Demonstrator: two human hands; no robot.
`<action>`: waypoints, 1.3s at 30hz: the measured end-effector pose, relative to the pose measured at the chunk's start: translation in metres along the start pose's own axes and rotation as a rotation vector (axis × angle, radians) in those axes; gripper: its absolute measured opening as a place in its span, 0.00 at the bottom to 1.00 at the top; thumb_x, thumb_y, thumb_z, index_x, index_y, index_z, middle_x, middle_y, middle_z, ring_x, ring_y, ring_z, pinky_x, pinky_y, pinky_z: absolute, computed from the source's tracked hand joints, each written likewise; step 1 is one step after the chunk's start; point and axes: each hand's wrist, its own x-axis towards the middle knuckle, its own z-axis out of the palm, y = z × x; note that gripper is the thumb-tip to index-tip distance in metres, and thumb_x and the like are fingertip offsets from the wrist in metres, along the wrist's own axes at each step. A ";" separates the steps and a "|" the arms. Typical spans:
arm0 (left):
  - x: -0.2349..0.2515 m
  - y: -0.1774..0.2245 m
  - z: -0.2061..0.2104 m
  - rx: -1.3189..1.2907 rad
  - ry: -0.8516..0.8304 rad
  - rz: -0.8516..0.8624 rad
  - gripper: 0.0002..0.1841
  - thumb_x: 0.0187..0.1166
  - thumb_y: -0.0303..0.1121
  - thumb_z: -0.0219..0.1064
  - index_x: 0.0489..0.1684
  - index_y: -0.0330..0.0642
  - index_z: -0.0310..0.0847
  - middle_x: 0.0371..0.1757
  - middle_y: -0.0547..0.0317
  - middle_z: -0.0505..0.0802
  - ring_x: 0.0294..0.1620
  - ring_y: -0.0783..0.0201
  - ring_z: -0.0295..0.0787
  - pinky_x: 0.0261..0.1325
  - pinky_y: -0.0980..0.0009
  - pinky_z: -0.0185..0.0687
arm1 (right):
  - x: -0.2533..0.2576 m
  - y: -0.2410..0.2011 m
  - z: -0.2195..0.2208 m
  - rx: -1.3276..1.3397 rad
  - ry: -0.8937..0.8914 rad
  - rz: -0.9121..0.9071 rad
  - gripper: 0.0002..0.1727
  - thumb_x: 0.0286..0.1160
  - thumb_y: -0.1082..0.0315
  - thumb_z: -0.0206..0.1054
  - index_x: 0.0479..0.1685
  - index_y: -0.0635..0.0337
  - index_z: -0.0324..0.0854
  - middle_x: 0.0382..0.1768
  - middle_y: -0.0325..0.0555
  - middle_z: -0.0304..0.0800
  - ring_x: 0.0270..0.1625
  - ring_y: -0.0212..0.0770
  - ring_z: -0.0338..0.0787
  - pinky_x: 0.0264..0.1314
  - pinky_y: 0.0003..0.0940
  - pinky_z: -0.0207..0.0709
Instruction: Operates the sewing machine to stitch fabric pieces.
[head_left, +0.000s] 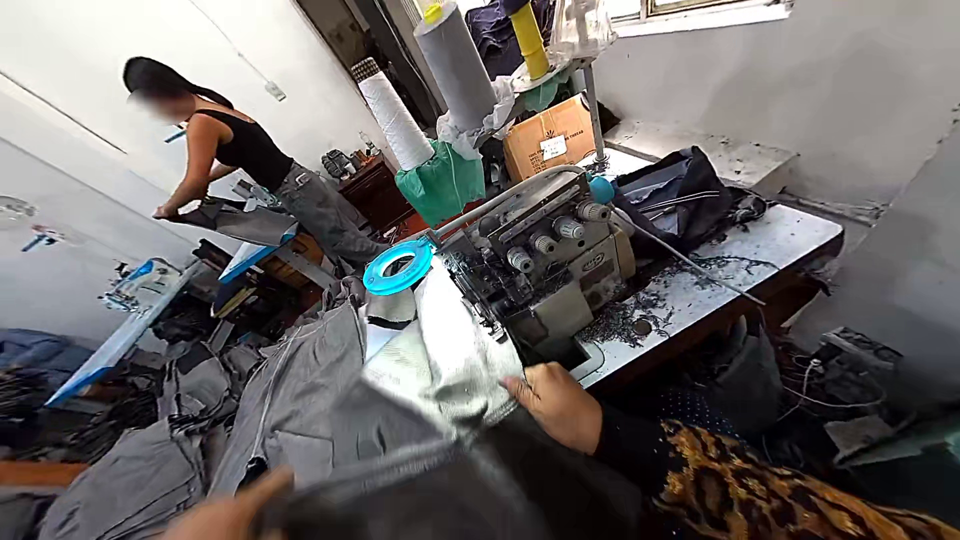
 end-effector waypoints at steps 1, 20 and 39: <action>0.024 0.009 -0.030 0.127 0.053 -0.056 0.17 0.70 0.26 0.71 0.54 0.26 0.85 0.44 0.19 0.90 0.49 0.16 0.86 0.47 0.19 0.74 | 0.005 -0.007 -0.002 -0.003 -0.002 0.024 0.31 0.94 0.53 0.50 0.35 0.77 0.81 0.34 0.63 0.84 0.44 0.57 0.87 0.53 0.53 0.77; 0.088 0.149 0.136 -1.100 0.533 0.307 0.17 0.77 0.20 0.62 0.61 0.26 0.85 0.54 0.51 0.96 0.52 0.75 0.93 0.61 0.79 0.87 | -0.033 0.049 0.070 0.478 0.378 -0.225 0.20 0.82 0.59 0.62 0.48 0.71 0.86 0.38 0.51 0.92 0.38 0.36 0.90 0.44 0.35 0.84; 0.071 0.225 0.113 -0.041 0.740 0.100 0.19 0.64 0.21 0.65 0.54 0.33 0.94 0.28 0.49 0.93 0.22 0.54 0.91 0.22 0.62 0.84 | -0.045 0.041 0.035 0.490 0.278 -0.224 0.13 0.82 0.72 0.59 0.41 0.70 0.88 0.32 0.47 0.91 0.36 0.26 0.88 0.45 0.24 0.80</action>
